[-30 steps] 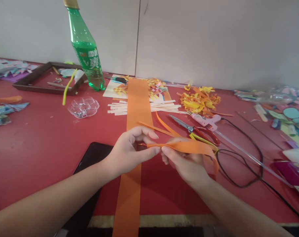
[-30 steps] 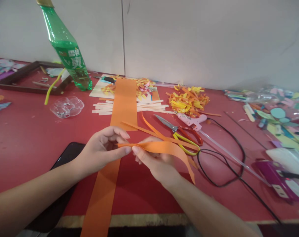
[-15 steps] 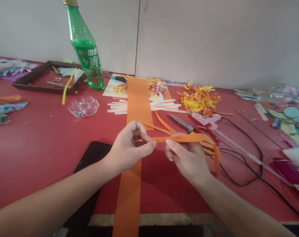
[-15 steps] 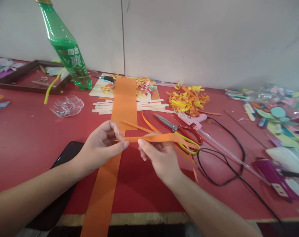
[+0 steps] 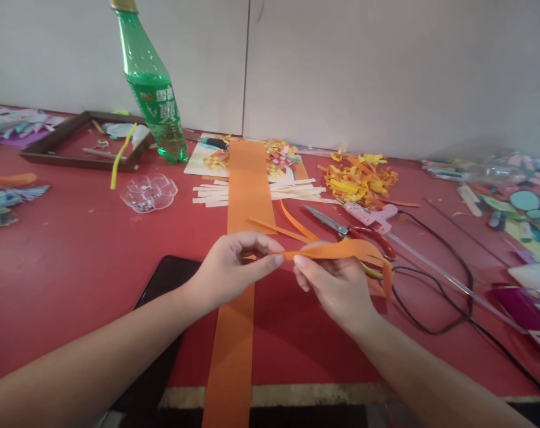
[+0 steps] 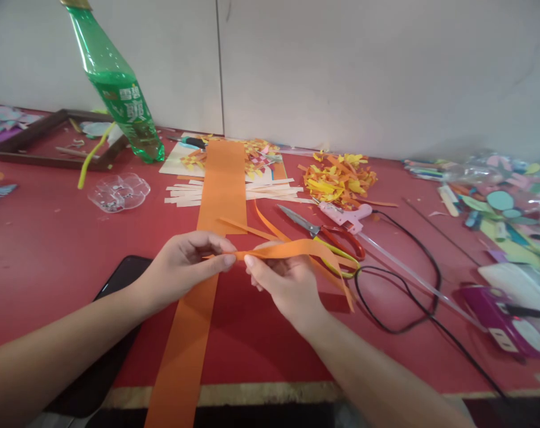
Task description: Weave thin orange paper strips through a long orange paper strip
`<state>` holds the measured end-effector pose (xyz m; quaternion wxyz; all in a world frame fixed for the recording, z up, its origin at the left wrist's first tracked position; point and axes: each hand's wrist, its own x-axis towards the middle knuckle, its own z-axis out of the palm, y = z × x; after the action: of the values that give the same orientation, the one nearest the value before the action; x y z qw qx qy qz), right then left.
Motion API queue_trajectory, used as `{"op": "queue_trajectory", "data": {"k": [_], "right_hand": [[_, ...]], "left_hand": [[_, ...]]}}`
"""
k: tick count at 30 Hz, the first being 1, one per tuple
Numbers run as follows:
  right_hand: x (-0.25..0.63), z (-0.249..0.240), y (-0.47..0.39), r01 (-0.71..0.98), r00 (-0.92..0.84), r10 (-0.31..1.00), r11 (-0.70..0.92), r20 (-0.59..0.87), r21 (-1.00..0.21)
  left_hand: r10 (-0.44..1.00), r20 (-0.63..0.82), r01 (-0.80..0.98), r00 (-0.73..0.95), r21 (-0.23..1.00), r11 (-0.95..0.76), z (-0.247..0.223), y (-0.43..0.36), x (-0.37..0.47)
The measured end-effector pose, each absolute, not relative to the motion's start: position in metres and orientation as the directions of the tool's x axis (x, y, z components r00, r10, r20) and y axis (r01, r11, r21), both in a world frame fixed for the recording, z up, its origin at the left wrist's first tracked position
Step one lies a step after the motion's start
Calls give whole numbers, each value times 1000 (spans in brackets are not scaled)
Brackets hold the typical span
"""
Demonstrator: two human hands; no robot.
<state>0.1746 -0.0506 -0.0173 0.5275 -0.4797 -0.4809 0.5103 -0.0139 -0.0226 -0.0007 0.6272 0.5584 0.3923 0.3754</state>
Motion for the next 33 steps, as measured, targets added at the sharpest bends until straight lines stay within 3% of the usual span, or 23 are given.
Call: {"op": "queue_trajectory", "data": {"k": [9, 16, 22, 27, 33], "right_hand": [[169, -3, -50, 12, -69, 997, -21, -22, -1000], [179, -16, -44, -151, 35, 999, -11, -17, -988], [181, -13, -43, -108, 19, 1000, -2, -4, -994], [176, -8, -48, -4, 27, 998, -48, -48, -999], [171, -8, -51, -2, 21, 998, -60, -60, -998]], "left_hand": [[883, -31, -53, 467, 997, 63, 2, -24, -15], [924, -103, -82, 367, 986, 143, 1, -22, -14], [922, -83, -91, 378, 988, 127, -2, -22, -15], [889, -72, -7, 452, 996, 85, -1, -23, -15], [876, -38, 144, 482, 989, -36, 3, -22, -15]]}}
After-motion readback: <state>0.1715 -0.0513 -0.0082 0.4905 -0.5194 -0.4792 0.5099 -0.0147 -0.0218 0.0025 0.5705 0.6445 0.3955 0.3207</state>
